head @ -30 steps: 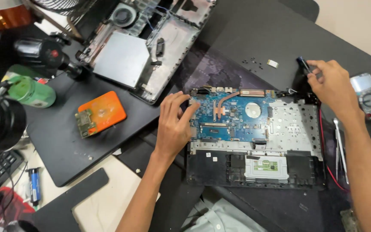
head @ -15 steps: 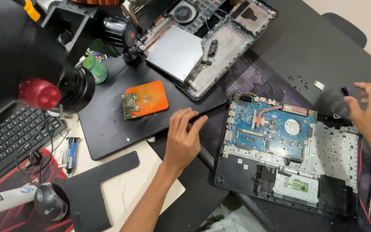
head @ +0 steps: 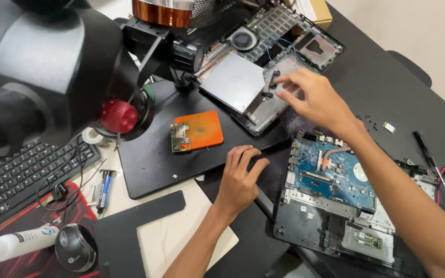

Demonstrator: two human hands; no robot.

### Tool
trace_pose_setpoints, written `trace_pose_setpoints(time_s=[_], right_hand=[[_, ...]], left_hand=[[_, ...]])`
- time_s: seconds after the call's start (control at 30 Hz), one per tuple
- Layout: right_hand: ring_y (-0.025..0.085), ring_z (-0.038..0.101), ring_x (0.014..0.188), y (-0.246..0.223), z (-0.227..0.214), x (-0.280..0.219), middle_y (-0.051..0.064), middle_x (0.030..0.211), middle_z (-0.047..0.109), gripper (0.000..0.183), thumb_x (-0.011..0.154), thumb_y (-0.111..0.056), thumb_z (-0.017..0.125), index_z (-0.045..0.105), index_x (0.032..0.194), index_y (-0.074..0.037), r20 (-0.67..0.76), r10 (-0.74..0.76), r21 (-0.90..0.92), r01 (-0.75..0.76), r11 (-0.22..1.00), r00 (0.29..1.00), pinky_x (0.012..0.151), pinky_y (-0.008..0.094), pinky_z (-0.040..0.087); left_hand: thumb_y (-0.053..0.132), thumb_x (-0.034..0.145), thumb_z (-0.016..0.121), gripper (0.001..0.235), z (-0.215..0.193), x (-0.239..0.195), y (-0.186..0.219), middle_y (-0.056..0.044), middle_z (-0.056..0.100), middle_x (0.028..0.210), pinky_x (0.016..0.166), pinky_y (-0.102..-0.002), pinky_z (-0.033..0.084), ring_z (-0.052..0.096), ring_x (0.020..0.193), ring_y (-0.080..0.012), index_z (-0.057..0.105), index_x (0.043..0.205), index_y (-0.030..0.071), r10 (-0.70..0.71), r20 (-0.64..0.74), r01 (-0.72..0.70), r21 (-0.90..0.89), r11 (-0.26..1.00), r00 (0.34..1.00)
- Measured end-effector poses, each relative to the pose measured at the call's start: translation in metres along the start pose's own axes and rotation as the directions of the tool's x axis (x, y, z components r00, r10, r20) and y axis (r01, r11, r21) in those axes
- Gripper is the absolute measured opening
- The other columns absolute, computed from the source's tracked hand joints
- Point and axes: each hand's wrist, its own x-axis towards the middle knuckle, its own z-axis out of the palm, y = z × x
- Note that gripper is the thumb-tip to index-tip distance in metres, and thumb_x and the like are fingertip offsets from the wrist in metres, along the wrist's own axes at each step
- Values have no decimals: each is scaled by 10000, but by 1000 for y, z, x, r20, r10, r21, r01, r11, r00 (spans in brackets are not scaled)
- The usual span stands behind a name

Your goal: The person uses a screwdriver to remove screws from a laptop motherboard, then installs a cooling fan and secures it with screws. They also use tweezers to adjust small components and connect a cable near the fan.

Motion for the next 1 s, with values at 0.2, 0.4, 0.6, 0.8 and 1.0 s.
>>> trace_pose_setpoints(time_s=[0.2,0.4,0.6,0.8,1.0], right_hand=[[303,694,976,44,56,103,170,1080,667,286,953,-223,773,708,1152,-28,-132,-30,-76,20,997,991,850,406,548],[378,620,1088,64,84,131,192,1121,615,318,923,-231,830,716,1145,-35,-247,13,-127,-46,991,969,940,458,500],[350,612,1089,56,86,132,171,1180,587,388,871,-279,862,692,1130,-45,-261,108,-77,-132,988,959,897,454,510],[388,571,1094,69,93,143,173,1155,606,493,824,-325,910,673,1160,-53,-287,-2,-242,-71,968,958,916,483,496],[381,549,1065,68,86,153,155,1148,662,535,824,-368,908,645,1152,-37,-204,70,-201,-112,973,976,933,501,480]], left_hand=[[-94,695,587,386,1,0,-4,-173,601,1158,1079,-504,457,567,1198,-374,672,1064,-20,-36,-17,35,-36,999,999],[-77,722,603,360,3,0,-8,-190,606,1149,1071,-507,468,573,1179,-383,671,1073,-34,-66,-31,62,-98,993,997],[-56,749,577,497,2,2,-10,-255,560,1323,1183,-570,387,507,1338,-444,665,1236,-13,-127,-23,127,-16,992,992],[25,840,571,670,4,11,-12,-347,430,1513,1222,-595,267,375,1461,-478,499,1505,6,-254,-33,255,195,947,967],[125,892,614,640,10,6,-17,-236,462,1560,1241,-600,225,392,1497,-384,501,1513,21,-242,129,206,243,948,962]])
